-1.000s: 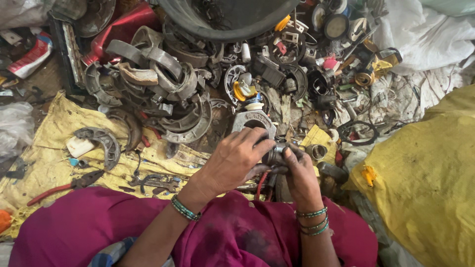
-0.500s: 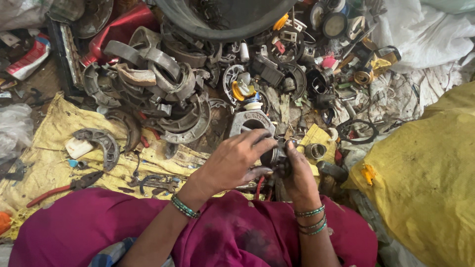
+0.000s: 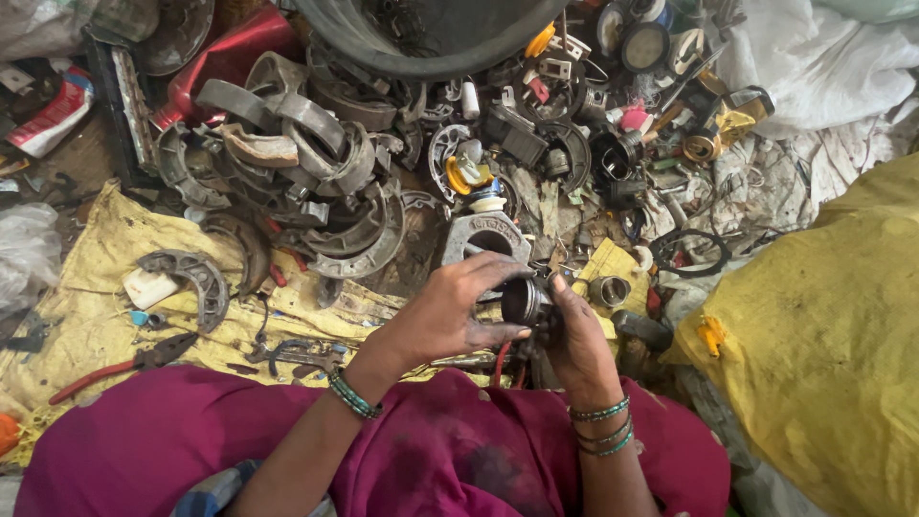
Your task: The person sits on the floor and uses a small metal tool to scrape and clean the interior of a cylindrical metal part. They repeatedly rotate the part and scrape different sections, occasionally pausing to inspect the surface.
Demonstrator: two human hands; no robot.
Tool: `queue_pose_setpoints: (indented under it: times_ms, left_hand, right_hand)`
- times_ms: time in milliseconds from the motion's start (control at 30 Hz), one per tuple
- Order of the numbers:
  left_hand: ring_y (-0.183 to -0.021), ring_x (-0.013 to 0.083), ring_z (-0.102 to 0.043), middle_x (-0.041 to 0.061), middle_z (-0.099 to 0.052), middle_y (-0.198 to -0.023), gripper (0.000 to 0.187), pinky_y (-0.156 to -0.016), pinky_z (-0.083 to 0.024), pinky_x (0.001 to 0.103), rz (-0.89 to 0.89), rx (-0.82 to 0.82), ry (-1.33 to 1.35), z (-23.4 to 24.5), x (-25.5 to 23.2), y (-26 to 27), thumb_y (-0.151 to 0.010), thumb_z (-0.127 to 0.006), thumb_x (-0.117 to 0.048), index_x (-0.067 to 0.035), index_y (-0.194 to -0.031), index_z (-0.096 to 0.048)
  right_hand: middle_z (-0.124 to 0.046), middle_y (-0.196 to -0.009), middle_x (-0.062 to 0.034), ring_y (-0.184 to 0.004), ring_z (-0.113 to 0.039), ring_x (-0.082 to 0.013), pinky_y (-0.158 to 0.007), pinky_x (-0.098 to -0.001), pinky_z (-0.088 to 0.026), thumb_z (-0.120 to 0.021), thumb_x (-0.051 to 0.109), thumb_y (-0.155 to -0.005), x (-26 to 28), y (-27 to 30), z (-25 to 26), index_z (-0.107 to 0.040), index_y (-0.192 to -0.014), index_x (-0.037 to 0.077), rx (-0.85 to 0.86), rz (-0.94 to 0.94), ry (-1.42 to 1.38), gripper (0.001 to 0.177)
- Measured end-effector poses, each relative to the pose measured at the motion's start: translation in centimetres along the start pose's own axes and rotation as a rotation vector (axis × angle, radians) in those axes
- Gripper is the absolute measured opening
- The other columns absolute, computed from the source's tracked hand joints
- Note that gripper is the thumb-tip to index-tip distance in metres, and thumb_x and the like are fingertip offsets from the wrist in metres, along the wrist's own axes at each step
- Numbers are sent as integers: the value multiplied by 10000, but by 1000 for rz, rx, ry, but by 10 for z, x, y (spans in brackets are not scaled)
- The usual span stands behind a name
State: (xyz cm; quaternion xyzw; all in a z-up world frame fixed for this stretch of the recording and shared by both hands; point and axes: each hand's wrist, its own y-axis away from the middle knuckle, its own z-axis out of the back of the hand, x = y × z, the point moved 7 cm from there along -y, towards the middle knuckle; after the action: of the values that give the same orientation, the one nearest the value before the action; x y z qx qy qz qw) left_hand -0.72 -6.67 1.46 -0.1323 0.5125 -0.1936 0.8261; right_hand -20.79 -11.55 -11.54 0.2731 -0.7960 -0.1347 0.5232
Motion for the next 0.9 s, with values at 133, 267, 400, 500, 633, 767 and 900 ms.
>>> queue_pose_setpoints:
  times_ms: [133,267,400,500,633,767,900]
  left_hand:
    - [-1203,363,-672,201,-661,-1314,730,-1034,-546,431,15,7,68,0,1,-1,-814,-828,-461,-7,-1350,-628]
    - [-1195,370,-652,222,-652,-1288,797,-1029,-526,431,28,4,54,1,5,-2,-793,-847,-478,12,-1373,-604]
    - [-1181,355,-675,204,-675,-1242,755,-1011,-540,417,62,-18,144,4,9,-3,-774,-873,-459,13,-1314,-636]
    - [-1142,341,-687,196,-682,-1210,749,-973,-546,409,74,-42,140,5,12,-3,-747,-896,-445,22,-1280,-649]
    - [-1023,290,-732,155,-719,-1096,746,-900,-568,383,187,-47,137,4,24,-3,-673,-920,-468,8,-1195,-679]
    - [-1001,267,-743,134,-731,-1065,714,-888,-569,374,217,-45,166,5,31,-3,-672,-917,-476,1,-1159,-703]
    - [-985,265,-740,132,-734,-1047,679,-881,-569,373,167,-79,159,5,37,-1,-667,-930,-440,0,-1133,-706]
  right_hand:
    - [-676,-896,-18,-738,-628,-114,-630,-281,-518,-662,332,-1042,2,-2,0,-639,-1126,46,68,44,15,299]
    - [-685,-1019,-58,-833,-635,-126,-697,-281,-517,-673,269,-1058,15,5,-11,-629,-1305,-18,212,172,26,382]
    - [-698,-1176,-94,-1039,-689,-157,-885,-302,-566,-633,243,-950,24,15,-11,-581,-1335,-11,-4,168,97,464]
    - [-676,-1226,-142,-1067,-661,-201,-899,-332,-541,-654,212,-951,30,24,-31,-569,-1372,-33,81,162,87,495]
    - [-660,-1266,-161,-1129,-640,-229,-939,-360,-520,-692,203,-951,43,34,-62,-547,-1391,-88,289,231,139,547]
    - [-658,-1300,-160,-1195,-637,-227,-1026,-348,-516,-729,174,-908,50,38,-66,-517,-1413,-88,349,290,211,607]
    - [-663,-1301,-162,-1192,-643,-241,-1027,-359,-521,-726,153,-907,32,19,-37,-518,-1410,-84,321,271,166,594]
